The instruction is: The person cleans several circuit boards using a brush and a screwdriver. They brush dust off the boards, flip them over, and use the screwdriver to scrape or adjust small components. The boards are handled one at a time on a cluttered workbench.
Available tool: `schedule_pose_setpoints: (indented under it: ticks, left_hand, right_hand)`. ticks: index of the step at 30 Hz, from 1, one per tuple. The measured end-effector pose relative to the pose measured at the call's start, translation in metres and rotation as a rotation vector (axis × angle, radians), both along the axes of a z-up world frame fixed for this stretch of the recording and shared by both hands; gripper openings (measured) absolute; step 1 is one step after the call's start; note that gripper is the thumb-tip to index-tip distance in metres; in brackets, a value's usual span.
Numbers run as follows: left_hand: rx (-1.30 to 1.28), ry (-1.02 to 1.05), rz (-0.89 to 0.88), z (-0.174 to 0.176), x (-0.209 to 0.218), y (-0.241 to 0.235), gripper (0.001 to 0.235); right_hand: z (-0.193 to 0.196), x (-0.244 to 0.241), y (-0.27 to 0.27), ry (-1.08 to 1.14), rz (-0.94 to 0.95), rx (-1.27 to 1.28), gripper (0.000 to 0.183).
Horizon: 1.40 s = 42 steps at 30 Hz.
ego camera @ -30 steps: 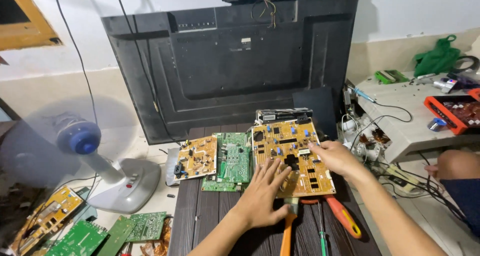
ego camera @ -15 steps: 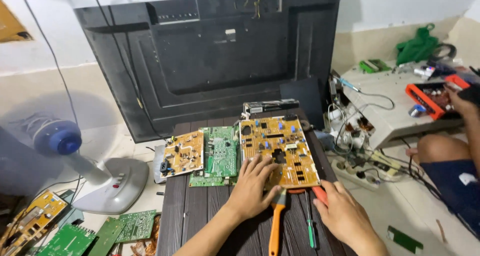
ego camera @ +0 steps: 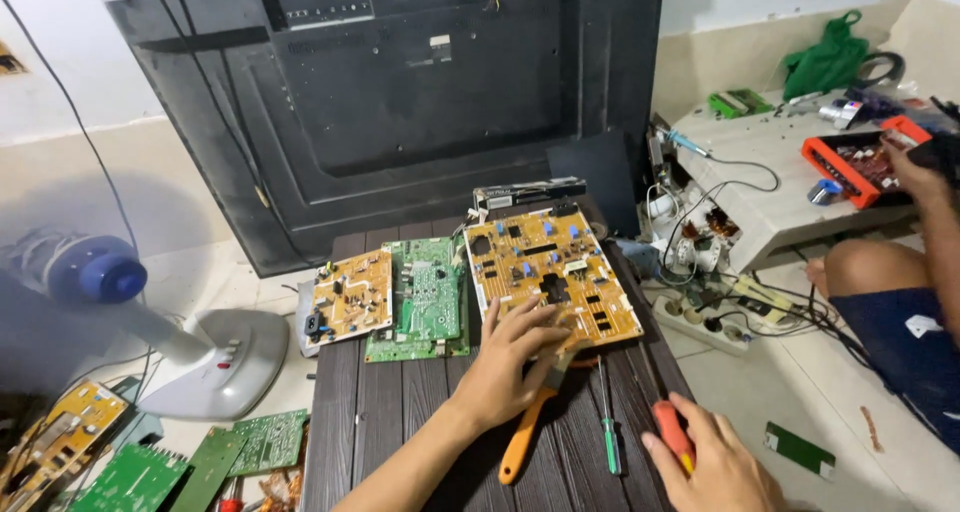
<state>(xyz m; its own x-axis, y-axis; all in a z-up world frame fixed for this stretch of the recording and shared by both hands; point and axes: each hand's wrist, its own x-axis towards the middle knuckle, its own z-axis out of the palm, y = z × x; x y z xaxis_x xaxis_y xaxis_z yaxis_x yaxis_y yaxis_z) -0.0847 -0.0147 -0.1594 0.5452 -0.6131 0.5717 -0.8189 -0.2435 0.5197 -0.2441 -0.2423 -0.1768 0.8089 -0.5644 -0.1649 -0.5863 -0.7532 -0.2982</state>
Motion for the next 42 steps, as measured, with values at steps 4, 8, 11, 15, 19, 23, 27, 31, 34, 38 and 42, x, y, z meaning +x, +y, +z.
schedule_pose_setpoints:
  ticks: [4,8,11,15,19,23,27,31,34,38,42]
  left_hand:
    - [0.086,-0.221,0.241,0.017,-0.022,0.004,0.023]
    - [0.569,0.25,0.399,0.012,-0.051,-0.001,0.053]
    - [0.509,0.353,0.373,0.002,-0.068,0.01,0.046]
    - [0.448,0.562,0.365,0.003,-0.087,0.032,0.039]
    - [0.446,0.87,0.419,0.026,-0.102,0.047,0.044]
    - [0.34,0.833,0.681,0.015,-0.112,0.055,0.041]
    - [0.372,0.813,0.757,0.03,-0.113,0.045,0.042]
    - [0.311,0.658,0.729,0.008,-0.103,0.038,0.043]
    - [0.418,0.561,0.792,-0.007,-0.096,0.031,0.052]
    - [0.424,0.404,0.742,-0.028,-0.093,0.028,0.084]
    - [0.252,0.229,0.664,-0.029,-0.098,0.032,0.088]
  right_hand:
    - [0.016,0.01,0.006,-0.045,0.039,0.033,0.071]
    - [0.012,0.034,0.011,-0.273,0.372,0.023,0.051]
    - [0.027,0.055,0.025,-0.195,0.569,-0.028,0.052]
    - [0.026,0.079,0.032,-0.046,0.609,-0.055,0.042]
    - [0.04,0.074,0.024,-0.066,0.666,-0.018,0.019]
    - [0.051,0.072,0.008,0.083,0.765,0.213,0.014]
    - [0.061,0.065,0.002,0.131,0.843,0.238,0.014]
    - [0.045,0.064,-0.004,0.113,0.886,0.306,0.013]
    - [0.043,0.072,-0.003,0.037,0.966,0.34,0.01]
    - [0.051,0.084,0.013,0.16,0.989,0.197,0.045]
    - [0.038,0.101,0.031,0.261,1.055,-0.017,0.067]
